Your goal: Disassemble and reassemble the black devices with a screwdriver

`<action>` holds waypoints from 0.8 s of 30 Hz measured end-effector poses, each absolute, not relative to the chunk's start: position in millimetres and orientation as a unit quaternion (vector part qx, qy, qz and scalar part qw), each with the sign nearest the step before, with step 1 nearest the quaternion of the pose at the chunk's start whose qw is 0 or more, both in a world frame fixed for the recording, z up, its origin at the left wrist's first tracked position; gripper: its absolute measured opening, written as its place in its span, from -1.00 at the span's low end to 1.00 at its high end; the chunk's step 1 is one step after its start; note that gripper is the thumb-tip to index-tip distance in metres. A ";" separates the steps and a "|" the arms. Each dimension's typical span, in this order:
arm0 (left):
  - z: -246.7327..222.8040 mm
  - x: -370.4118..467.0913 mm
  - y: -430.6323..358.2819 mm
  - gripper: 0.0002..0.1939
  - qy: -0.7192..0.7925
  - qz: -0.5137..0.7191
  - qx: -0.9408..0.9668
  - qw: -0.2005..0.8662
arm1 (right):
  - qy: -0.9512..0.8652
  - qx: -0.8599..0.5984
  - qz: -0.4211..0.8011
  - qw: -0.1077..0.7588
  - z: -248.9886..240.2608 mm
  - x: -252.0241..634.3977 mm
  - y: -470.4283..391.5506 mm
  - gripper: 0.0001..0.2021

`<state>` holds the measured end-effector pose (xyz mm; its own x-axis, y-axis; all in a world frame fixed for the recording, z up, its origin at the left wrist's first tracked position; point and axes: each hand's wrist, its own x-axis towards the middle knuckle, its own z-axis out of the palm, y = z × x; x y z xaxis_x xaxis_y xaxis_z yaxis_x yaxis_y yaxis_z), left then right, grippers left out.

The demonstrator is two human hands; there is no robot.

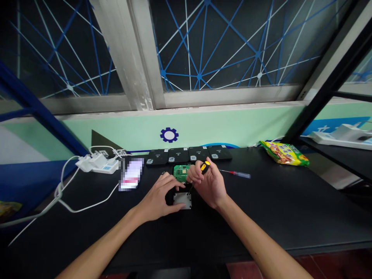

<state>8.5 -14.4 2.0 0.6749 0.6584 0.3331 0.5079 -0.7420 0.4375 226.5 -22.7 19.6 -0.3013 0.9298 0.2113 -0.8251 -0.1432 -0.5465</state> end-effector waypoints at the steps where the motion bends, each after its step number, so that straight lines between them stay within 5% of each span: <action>1: 0.4 9.9 -14.5 -0.62 0.320 0.246 0.902 0.155 | -0.287 -0.084 0.754 0.585 19.8 226.2 -23.4 -0.45; 5: -2.3 14.0 -14.8 -0.91 0.299 0.270 0.903 0.152 | -0.258 -0.070 0.767 0.584 21.2 225.4 -25.5 -0.51; 24: -7.3 -2.2 1.9 -0.87 0.413 0.412 0.809 0.067 | -0.213 -0.067 0.775 0.591 18.7 231.2 -22.1 -0.56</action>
